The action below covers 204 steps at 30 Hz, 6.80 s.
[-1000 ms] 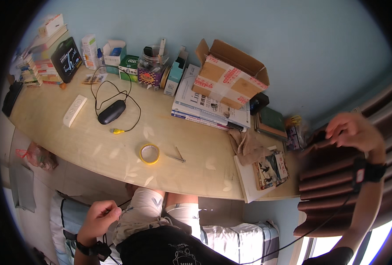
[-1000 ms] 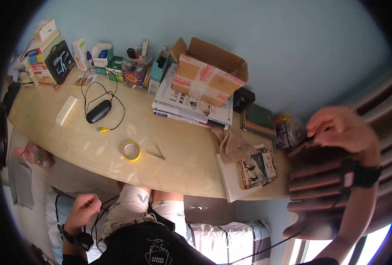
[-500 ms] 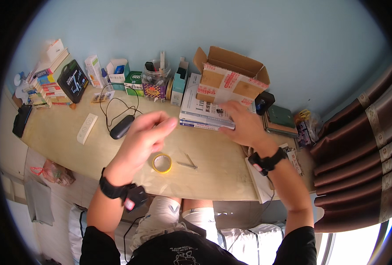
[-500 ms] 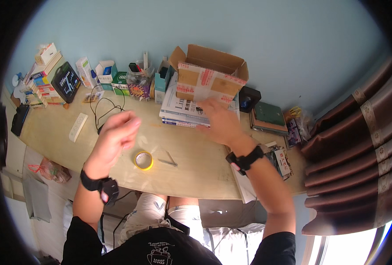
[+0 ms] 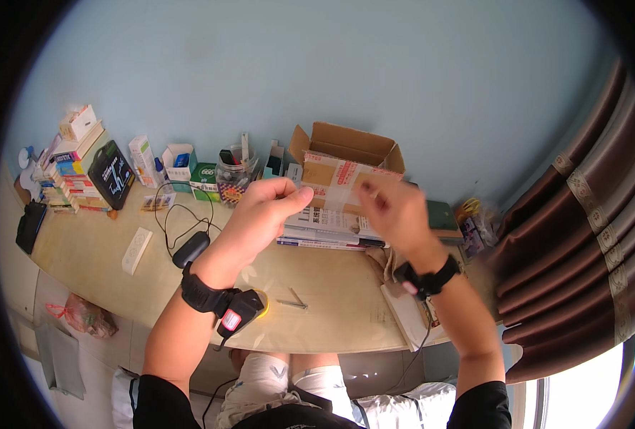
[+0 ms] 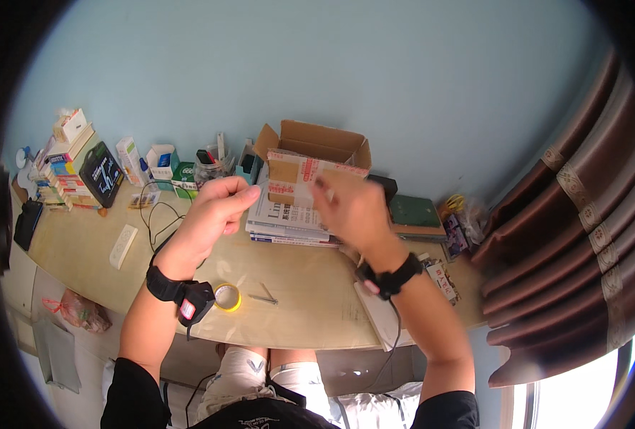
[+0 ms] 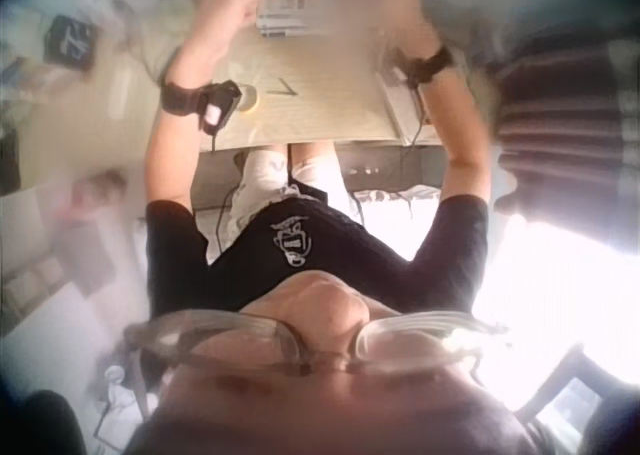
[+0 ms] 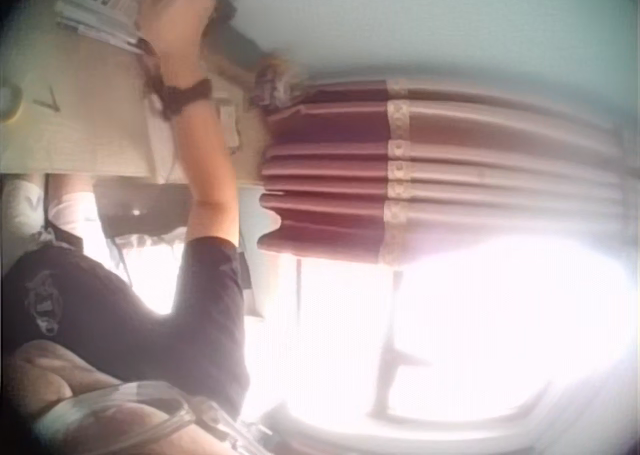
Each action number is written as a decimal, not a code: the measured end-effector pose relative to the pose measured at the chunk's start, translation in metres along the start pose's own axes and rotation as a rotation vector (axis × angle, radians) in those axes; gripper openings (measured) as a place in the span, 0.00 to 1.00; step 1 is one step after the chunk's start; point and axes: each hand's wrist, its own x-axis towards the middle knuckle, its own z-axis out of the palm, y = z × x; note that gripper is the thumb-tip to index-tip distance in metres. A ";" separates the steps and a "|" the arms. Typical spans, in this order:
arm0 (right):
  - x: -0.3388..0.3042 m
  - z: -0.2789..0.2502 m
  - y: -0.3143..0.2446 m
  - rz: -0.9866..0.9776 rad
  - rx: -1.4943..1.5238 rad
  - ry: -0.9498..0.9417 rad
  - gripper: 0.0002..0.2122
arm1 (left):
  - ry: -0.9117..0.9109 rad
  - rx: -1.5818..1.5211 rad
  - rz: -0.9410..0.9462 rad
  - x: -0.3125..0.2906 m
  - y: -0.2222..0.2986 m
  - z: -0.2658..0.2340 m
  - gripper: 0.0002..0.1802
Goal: The person wraps yellow tape around the end of a black cable, then picks up a computer mouse and inserts the taped cable end into the mouse. The person then moves books and other items on the desk.
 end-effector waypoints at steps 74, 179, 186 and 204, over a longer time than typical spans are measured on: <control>-0.236 -0.125 0.043 0.531 -0.813 -0.875 0.09 | 0.027 0.680 0.358 -0.077 -0.202 0.096 0.19; -0.107 -0.062 -0.112 0.850 0.545 -0.557 0.17 | 0.408 -0.615 0.015 -0.248 -0.145 -0.067 0.26; -0.023 -0.042 -0.072 0.639 0.305 -0.318 0.14 | 0.486 -0.652 0.052 -0.234 -0.145 -0.073 0.26; -0.102 0.030 -0.059 0.857 0.617 -0.513 0.11 | 0.465 -0.593 -0.087 -0.258 -0.146 -0.081 0.35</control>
